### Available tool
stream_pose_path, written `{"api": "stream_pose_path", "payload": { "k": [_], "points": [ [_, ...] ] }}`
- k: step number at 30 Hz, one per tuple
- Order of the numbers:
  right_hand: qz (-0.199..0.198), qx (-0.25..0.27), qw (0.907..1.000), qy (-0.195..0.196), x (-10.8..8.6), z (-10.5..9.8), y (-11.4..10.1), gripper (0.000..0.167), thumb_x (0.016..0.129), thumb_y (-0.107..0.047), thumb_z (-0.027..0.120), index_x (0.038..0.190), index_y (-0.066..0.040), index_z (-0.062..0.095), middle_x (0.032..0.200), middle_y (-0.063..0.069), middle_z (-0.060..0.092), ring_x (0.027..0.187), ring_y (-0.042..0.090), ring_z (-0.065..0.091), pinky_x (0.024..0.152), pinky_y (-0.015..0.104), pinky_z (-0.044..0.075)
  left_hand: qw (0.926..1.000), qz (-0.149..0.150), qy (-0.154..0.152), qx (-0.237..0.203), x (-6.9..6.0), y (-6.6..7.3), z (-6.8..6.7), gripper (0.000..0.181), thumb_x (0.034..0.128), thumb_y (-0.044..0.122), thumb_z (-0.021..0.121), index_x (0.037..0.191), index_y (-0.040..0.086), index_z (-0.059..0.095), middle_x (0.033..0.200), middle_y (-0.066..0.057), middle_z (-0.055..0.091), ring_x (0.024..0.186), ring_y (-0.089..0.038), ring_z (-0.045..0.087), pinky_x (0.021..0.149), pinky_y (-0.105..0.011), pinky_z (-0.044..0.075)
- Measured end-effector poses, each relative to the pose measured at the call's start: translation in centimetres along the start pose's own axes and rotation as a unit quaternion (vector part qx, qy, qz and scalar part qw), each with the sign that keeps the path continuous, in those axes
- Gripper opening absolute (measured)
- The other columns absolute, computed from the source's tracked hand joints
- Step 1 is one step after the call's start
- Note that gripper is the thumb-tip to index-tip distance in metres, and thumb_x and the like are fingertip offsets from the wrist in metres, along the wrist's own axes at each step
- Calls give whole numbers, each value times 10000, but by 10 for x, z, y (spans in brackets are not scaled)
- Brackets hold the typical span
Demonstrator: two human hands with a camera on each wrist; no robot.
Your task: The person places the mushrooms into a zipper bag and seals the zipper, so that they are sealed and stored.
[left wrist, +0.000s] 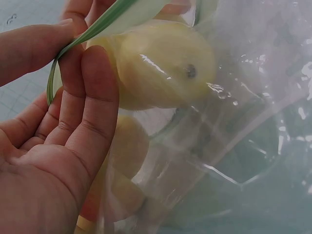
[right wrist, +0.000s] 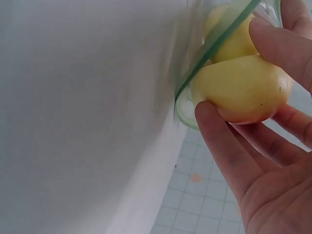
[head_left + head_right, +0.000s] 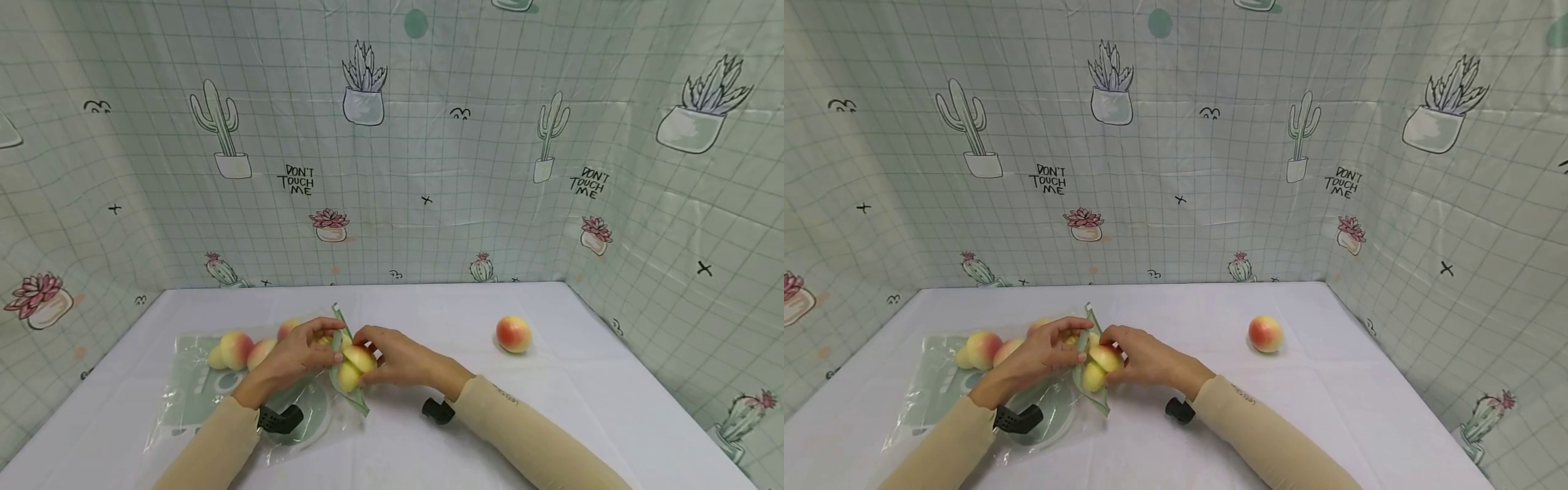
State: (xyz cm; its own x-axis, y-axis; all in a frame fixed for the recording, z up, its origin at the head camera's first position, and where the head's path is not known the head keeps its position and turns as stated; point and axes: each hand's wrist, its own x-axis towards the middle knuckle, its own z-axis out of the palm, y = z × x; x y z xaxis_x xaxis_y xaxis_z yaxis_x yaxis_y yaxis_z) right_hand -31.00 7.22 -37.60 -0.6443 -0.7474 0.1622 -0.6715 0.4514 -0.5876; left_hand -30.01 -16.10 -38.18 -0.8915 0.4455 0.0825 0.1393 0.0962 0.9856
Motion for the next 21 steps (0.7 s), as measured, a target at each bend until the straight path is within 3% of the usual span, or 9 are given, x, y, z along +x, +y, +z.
{"api": "stream_pose_path", "payload": {
  "k": [11,17,21],
  "points": [
    [-182,249,9995,-120,0,5,4,459,843,-214,745,1246,-133,540,1191,-46,538,1052,86,536,800,198,502,9999,97,-2,117,1,-1,-1,622,806,27,732,1342,-69,431,1180,-198,462,843,-154,548,712,-241,508],
    [-68,329,9994,-98,-2,3,4,343,918,-173,599,1255,-130,551,1202,-43,543,1047,88,548,794,185,497,9999,86,7,92,-1,1,0,624,810,20,725,1345,-80,420,1177,-206,453,840,-159,538,712,-241,505],
    [-5,403,9991,-95,-2,3,3,339,911,-155,606,1244,-121,560,1194,-38,547,1040,86,551,795,188,498,9999,37,73,118,-1,1,0,624,805,25,730,1344,-71,430,1194,-204,451,877,-175,536,726,-249,508]
  ]
}}
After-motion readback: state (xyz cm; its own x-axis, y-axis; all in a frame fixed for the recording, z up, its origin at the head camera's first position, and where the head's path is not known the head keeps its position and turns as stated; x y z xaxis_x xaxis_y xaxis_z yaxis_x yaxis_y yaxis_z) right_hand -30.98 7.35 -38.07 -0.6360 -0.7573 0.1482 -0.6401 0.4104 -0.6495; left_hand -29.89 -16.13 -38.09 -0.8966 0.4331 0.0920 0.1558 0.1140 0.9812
